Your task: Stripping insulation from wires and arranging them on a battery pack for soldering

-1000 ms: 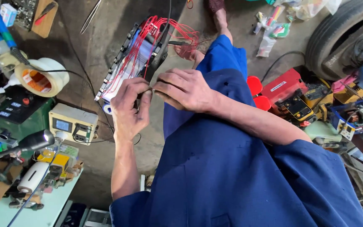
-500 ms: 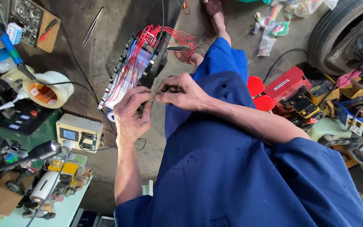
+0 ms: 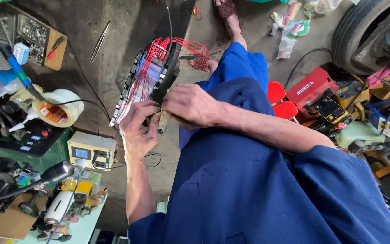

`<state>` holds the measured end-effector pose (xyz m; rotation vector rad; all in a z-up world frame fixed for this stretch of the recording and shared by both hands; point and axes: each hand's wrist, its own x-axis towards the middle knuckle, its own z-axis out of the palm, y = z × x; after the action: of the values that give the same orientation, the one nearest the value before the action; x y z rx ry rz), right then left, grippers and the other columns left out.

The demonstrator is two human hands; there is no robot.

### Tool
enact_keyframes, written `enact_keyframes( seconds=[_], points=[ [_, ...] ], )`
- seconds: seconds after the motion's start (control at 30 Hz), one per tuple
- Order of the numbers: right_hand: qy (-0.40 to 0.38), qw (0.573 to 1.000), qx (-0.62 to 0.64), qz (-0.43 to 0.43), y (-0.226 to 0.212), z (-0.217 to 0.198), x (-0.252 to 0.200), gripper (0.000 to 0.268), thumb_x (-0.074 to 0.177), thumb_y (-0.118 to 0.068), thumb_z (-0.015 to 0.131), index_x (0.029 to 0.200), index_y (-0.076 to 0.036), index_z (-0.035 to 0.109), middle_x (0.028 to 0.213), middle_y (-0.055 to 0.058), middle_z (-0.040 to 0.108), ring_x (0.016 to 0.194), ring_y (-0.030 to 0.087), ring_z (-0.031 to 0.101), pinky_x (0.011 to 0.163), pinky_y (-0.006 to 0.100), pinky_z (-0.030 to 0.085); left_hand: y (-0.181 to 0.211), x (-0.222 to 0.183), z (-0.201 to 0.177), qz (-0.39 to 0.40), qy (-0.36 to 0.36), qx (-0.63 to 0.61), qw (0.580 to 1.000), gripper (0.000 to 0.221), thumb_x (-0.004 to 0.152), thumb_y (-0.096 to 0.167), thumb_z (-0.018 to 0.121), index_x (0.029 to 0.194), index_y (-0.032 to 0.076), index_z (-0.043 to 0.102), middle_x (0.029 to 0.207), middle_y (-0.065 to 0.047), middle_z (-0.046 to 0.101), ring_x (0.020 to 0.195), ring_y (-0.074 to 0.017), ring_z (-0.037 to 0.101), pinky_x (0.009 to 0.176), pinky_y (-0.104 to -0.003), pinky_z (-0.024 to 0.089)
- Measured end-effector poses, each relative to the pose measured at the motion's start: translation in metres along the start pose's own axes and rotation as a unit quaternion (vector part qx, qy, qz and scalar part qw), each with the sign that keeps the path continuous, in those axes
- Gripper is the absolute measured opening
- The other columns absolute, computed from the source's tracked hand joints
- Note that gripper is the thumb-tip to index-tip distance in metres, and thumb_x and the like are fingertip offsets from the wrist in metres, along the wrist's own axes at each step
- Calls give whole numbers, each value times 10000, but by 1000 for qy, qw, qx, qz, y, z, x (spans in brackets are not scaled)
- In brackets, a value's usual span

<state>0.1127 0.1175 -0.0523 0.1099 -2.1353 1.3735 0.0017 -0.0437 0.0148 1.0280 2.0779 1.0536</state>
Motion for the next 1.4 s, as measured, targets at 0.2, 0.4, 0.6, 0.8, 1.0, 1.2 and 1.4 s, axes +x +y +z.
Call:
enact_keyframes(
  seconds=[0.2, 0.4, 0.6, 0.8, 1.0, 1.2, 1.4],
  points=[
    [-30, 994, 56, 93, 10, -44, 27, 97, 949, -92, 693, 966, 2, 671, 796, 150, 558, 665, 377, 626, 569, 460, 540, -21, -9, 4, -51, 79, -9, 996, 60, 1012, 15, 646, 1029, 49, 693, 863, -109, 687, 759, -254, 674, 700, -389, 586],
    [-179, 909, -374, -25, 59, -113, 53, 271, 1134, -165, 639, 1401, -152, 675, 1361, 89, 593, 1092, 254, 649, 769, 359, 542, 2, 20, -1, -39, 65, 7, 997, 73, 1036, 57, 659, 1065, 10, 611, 878, -95, 562, 718, -177, 503, 632, -289, 434],
    [-277, 867, -411, -45, 83, -99, 51, 124, 809, -258, 722, 850, -150, 678, 951, -8, 563, 819, 172, 576, 587, 324, 434, 5, 36, 21, -3, 66, 121, 990, 96, 1026, 45, 727, 1116, 41, 695, 869, -107, 604, 673, -227, 536, 591, -369, 449],
    [-184, 972, -17, 145, 82, -65, 61, 184, 920, -35, 685, 760, -30, 594, 710, 103, 578, 552, 276, 506, 505, 405, 356, -2, 38, 36, -4, 92, 160, 983, 144, 1048, 114, 706, 1180, 63, 682, 916, -143, 614, 768, -333, 604, 646, -444, 475],
    [-171, 967, 47, 185, 98, -41, 54, 249, 917, -42, 706, 720, -45, 553, 645, 76, 511, 556, 223, 416, 546, 369, 337, -4, 37, 41, -3, 103, 162, 981, 183, 1035, 125, 730, 1194, 54, 674, 906, -151, 607, 747, -331, 601, 626, -439, 455],
    [-169, 975, 1, 145, 93, -45, 53, 211, 929, -14, 733, 764, -58, 609, 682, 67, 573, 612, 243, 525, 526, 377, 359, 1, 41, 46, -16, 110, 174, 978, 213, 1014, 144, 767, 1189, 68, 672, 870, -129, 584, 701, -313, 575, 596, -434, 444],
    [-215, 961, -56, 163, 92, -42, 49, 232, 756, -107, 690, 636, -96, 493, 620, 66, 498, 496, 303, 403, 434, 415, 271, 13, 49, 43, -62, 142, 125, 980, 277, 1070, 264, 688, 1235, 50, 628, 921, -89, 632, 740, -227, 620, 655, -351, 501]
  ],
)
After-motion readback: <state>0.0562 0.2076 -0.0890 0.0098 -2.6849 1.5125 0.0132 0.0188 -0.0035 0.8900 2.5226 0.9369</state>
